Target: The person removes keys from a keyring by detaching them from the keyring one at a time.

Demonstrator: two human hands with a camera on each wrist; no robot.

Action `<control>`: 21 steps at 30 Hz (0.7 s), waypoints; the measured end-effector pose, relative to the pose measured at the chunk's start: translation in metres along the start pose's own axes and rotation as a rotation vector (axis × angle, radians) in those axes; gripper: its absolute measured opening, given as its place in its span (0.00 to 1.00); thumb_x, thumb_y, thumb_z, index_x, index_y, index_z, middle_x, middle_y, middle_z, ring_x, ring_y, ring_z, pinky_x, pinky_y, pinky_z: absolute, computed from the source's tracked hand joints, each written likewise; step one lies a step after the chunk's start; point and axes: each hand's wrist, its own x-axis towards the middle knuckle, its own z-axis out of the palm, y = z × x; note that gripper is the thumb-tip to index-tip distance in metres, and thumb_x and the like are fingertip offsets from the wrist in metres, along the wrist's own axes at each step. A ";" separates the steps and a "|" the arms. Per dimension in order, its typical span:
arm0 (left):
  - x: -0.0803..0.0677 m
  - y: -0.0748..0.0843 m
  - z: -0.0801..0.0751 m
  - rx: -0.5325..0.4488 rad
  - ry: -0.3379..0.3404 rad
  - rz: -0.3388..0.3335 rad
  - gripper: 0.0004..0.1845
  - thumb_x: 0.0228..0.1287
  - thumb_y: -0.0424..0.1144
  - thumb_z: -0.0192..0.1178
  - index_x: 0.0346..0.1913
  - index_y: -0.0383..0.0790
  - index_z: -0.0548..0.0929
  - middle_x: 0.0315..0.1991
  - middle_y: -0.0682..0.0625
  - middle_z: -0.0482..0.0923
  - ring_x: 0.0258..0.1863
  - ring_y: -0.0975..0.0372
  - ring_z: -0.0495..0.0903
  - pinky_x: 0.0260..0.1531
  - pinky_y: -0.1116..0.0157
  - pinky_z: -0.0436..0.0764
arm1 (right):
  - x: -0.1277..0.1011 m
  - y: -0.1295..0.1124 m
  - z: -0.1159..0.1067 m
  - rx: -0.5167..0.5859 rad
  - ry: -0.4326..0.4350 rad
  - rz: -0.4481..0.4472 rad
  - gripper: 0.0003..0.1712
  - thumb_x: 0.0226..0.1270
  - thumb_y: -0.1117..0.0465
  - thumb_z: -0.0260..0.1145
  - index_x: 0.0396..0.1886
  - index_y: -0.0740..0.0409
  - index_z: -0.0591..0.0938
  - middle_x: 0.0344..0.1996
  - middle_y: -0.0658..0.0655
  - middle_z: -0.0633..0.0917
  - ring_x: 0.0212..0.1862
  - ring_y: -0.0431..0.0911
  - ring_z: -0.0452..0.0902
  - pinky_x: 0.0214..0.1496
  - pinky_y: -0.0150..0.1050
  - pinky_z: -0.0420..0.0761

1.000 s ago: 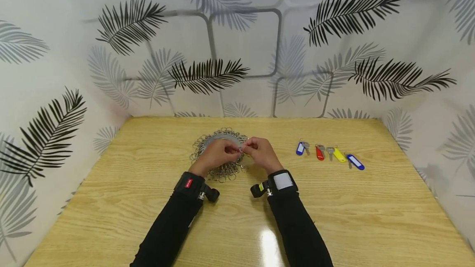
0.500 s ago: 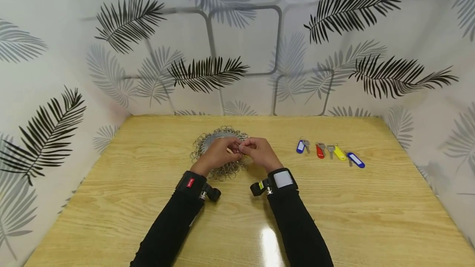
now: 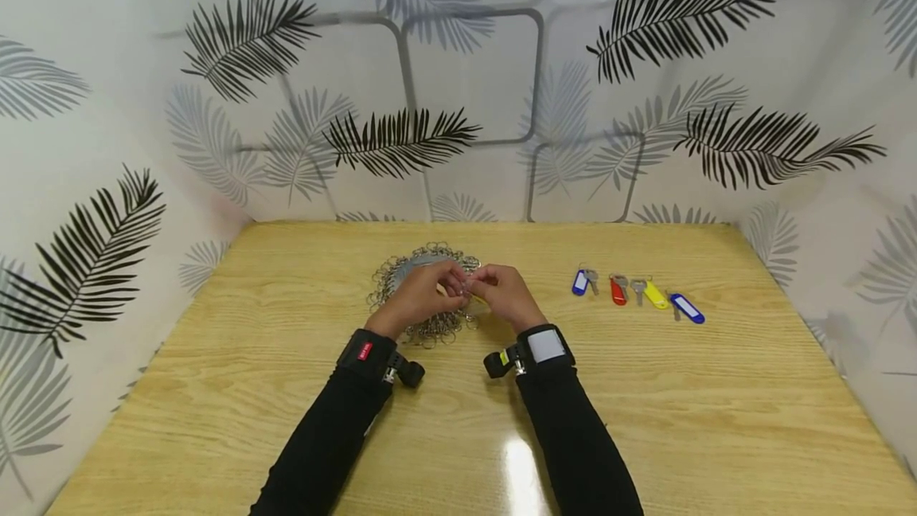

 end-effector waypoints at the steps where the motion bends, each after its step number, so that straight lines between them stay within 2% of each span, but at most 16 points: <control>1: 0.000 0.000 0.000 0.002 -0.001 -0.001 0.11 0.64 0.39 0.65 0.48 0.48 0.78 0.36 0.55 0.79 0.37 0.64 0.78 0.36 0.64 0.78 | 0.000 0.000 0.000 0.001 0.003 0.000 0.10 0.72 0.61 0.60 0.44 0.64 0.82 0.45 0.59 0.83 0.48 0.49 0.76 0.45 0.39 0.74; 8: -0.001 0.000 -0.001 -0.003 -0.010 -0.022 0.11 0.68 0.41 0.61 0.50 0.46 0.80 0.40 0.53 0.79 0.41 0.63 0.78 0.39 0.64 0.78 | -0.001 -0.002 -0.001 0.002 -0.023 -0.009 0.11 0.71 0.59 0.61 0.43 0.63 0.82 0.42 0.59 0.83 0.44 0.48 0.75 0.45 0.43 0.74; 13: -0.002 -0.002 -0.003 -0.014 -0.055 -0.049 0.10 0.68 0.41 0.60 0.49 0.43 0.85 0.39 0.53 0.81 0.38 0.63 0.79 0.39 0.65 0.79 | -0.001 -0.002 -0.001 0.011 -0.065 -0.024 0.12 0.71 0.59 0.61 0.44 0.64 0.82 0.42 0.60 0.83 0.44 0.49 0.75 0.46 0.44 0.73; 15: -0.002 -0.005 -0.003 -0.011 -0.065 -0.044 0.10 0.68 0.40 0.61 0.48 0.44 0.85 0.38 0.54 0.81 0.37 0.64 0.79 0.38 0.66 0.79 | -0.001 -0.001 -0.001 0.009 -0.079 -0.028 0.12 0.72 0.61 0.60 0.45 0.66 0.81 0.43 0.62 0.83 0.45 0.51 0.75 0.46 0.44 0.73; 21: -0.003 -0.003 -0.004 -0.004 -0.047 -0.014 0.06 0.65 0.38 0.64 0.43 0.43 0.85 0.35 0.54 0.79 0.35 0.63 0.78 0.36 0.65 0.78 | -0.002 -0.003 -0.001 -0.010 -0.060 -0.038 0.10 0.72 0.61 0.61 0.43 0.64 0.82 0.40 0.59 0.83 0.45 0.50 0.75 0.45 0.41 0.73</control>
